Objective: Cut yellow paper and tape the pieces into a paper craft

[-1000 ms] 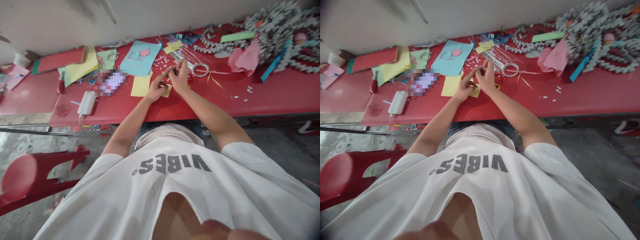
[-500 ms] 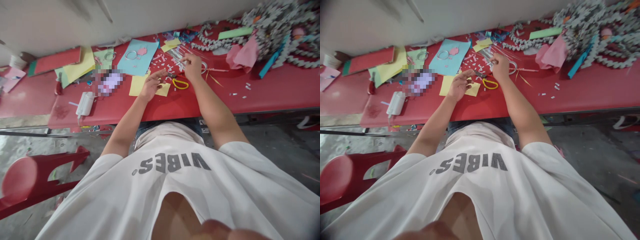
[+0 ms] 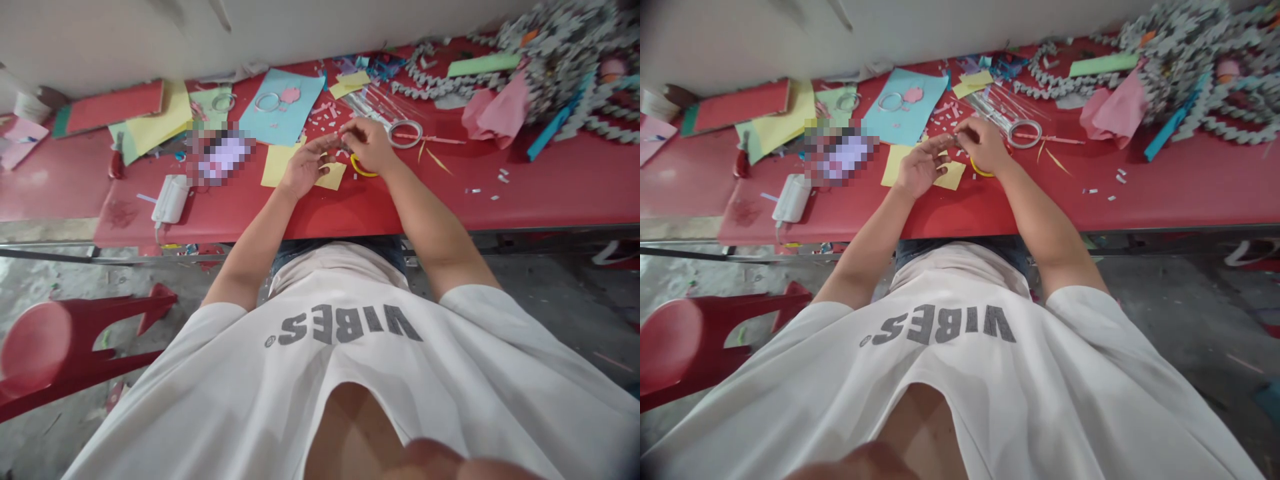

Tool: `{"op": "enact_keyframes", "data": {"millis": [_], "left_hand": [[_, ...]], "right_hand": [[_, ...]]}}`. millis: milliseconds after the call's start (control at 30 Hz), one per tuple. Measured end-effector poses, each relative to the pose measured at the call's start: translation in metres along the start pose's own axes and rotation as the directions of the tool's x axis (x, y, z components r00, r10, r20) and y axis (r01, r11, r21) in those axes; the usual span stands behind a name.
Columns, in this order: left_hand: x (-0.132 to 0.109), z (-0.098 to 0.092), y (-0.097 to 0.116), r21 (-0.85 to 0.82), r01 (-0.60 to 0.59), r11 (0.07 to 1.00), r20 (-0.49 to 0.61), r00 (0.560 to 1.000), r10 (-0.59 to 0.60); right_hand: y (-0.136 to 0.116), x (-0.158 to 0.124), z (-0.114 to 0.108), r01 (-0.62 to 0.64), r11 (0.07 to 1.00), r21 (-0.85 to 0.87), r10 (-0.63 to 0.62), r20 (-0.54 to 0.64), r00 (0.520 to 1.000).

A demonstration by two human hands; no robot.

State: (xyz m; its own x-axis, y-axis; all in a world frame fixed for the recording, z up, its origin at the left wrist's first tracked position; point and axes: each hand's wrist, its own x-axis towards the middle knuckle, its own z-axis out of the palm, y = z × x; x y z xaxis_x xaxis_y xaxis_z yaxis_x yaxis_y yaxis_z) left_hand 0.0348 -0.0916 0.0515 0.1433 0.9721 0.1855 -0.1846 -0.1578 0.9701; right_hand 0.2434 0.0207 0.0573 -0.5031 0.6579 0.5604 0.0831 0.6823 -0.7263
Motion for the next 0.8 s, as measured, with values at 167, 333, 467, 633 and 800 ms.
{"op": "enact_keyframes", "data": {"millis": [167, 333, 467, 633, 800], "left_hand": [[0.003, -0.002, -0.005, 0.055, -0.028, 0.998, -0.056, 0.998, 0.031], [0.004, -0.002, -0.011, 0.102, -0.08, 0.991, -0.077, 0.993, 0.088], [0.004, 0.001, -0.01, 0.076, -0.087, 0.993, -0.092, 0.991, 0.094], [0.004, 0.005, -0.009, 0.084, -0.039, 0.996, -0.133, 0.99, 0.05], [0.008, 0.005, -0.02, 0.102, -0.153, 0.983, -0.12, 0.979, 0.165]], "right_hand": [[-0.031, -0.01, 0.019, -0.011, 1.0, -0.005, 0.011, 0.022, 1.0], [-0.027, -0.009, 0.019, 0.005, 1.0, 0.001, -0.005, -0.053, 0.999], [-0.023, -0.007, 0.021, 0.009, 1.0, -0.021, -0.011, -0.09, 0.996], [-0.026, -0.007, 0.024, -0.042, 0.994, -0.106, 0.031, -0.105, 0.994], [-0.023, -0.009, 0.028, -0.037, 0.994, -0.105, 0.025, -0.105, 0.994]]}}
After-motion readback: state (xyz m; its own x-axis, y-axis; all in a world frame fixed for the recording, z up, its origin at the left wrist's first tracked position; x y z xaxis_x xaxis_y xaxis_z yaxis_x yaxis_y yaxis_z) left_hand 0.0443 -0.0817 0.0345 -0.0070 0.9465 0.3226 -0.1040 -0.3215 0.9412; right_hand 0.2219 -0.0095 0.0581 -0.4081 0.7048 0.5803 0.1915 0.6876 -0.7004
